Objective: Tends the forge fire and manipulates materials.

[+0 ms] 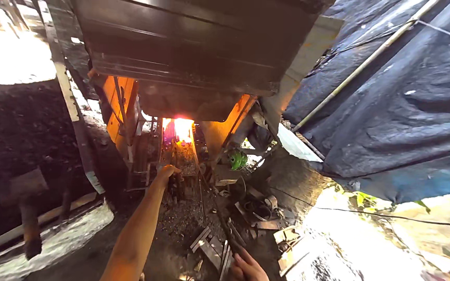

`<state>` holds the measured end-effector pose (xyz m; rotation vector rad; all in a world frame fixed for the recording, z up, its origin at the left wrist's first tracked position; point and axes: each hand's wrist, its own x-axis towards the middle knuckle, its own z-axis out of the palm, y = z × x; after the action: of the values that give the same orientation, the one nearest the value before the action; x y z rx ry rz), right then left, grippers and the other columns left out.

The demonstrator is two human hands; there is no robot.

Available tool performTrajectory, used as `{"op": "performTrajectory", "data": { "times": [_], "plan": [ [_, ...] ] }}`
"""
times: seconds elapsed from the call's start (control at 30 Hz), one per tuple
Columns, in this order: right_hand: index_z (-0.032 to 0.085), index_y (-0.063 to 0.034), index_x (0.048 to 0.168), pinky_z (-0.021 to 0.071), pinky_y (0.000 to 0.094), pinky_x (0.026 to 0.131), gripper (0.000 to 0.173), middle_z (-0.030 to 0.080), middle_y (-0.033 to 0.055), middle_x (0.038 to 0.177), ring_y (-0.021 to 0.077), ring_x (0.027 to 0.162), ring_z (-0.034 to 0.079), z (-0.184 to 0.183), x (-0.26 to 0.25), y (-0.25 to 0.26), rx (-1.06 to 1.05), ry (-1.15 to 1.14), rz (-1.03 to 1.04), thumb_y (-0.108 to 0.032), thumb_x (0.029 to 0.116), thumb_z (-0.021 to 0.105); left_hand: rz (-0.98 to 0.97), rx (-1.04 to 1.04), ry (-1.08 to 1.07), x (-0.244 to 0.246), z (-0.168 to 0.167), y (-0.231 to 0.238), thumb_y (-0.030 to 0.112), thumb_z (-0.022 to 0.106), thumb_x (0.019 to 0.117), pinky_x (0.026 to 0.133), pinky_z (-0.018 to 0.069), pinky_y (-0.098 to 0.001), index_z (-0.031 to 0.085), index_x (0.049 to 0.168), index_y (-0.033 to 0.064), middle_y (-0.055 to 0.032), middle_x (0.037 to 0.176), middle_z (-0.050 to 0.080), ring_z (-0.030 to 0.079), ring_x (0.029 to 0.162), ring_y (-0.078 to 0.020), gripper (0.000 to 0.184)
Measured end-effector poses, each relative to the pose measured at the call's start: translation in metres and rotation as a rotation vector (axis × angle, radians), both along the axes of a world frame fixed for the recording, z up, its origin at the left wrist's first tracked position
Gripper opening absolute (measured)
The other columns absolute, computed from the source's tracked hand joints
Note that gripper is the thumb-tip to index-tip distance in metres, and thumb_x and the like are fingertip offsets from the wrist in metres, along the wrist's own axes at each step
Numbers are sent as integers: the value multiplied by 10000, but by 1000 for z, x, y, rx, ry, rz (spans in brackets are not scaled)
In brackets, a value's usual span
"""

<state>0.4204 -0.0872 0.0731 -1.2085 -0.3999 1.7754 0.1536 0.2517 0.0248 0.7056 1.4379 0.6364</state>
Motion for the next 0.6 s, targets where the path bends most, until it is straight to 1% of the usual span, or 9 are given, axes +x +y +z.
{"op": "performTrajectory", "data": {
  "times": [0.1,0.13,0.2,0.3,0.37,0.43,0.5,0.53,0.6],
  "plan": [
    [398,-173,1492,344,191,357,390,469,-33,637,35,417,403,-8,-20,47,-10,82,-87,-195,1103,392,-67,83,188,2,-9,11,92,708,908,695,560,-421,596,1258,-13,-160,966,665,645,766,-241,381],
    [398,-164,1503,352,189,351,396,469,-27,638,36,412,411,-3,-24,58,-11,72,-94,-192,1108,394,-71,109,252,4,-15,13,72,696,898,619,560,-383,570,1268,-4,-138,908,646,627,676,-210,399],
    [390,-160,1534,364,204,347,428,469,-12,647,51,412,420,6,-24,71,-7,4,-68,-176,1107,409,-77,115,336,4,-15,13,62,665,909,581,546,-349,530,1313,9,-118,898,624,600,626,-181,429],
    [353,-148,1583,390,243,372,505,487,10,655,78,429,431,9,-16,75,43,-243,59,-158,1089,456,-113,119,404,2,-14,9,91,637,931,626,551,-368,535,1309,1,-137,955,629,614,674,-194,401],
    [346,-105,1599,433,285,405,552,526,35,657,109,439,461,10,-15,73,126,-556,188,-156,1068,489,-118,123,414,3,-19,4,114,614,957,699,556,-414,538,1323,-10,-178,1038,634,636,776,-239,395],
    [371,-91,1598,517,376,546,562,617,94,743,187,553,562,15,-20,69,178,-957,348,-187,1060,504,-107,125,401,4,-19,0,98,619,951,714,556,-415,524,1347,-6,-188,1075,627,640,813,-247,420],
    [330,-144,1626,567,538,856,578,737,211,1022,342,872,721,26,-28,70,152,-1259,507,-220,1074,485,-90,137,343,0,-17,1,64,643,933,732,563,-416,509,1371,-4,-197,1109,627,648,846,-255,463],
    [293,-178,1642,555,572,903,586,741,223,1063,376,941,731,31,-34,74,131,-1362,569,-238,1084,463,-73,144,301,-3,-18,1,41,663,913,754,570,-435,513,1376,-7,-212,1136,634,661,881,-274,489],
    [231,-238,1660,559,581,898,598,744,205,1048,385,970,730,39,-45,92,106,-1536,672,-261,1093,422,-57,136,229,-13,-20,-2,29,672,903,736,606,-437,498,1400,12,-212,1160,636,692,891,-280,527]
  ]
}}
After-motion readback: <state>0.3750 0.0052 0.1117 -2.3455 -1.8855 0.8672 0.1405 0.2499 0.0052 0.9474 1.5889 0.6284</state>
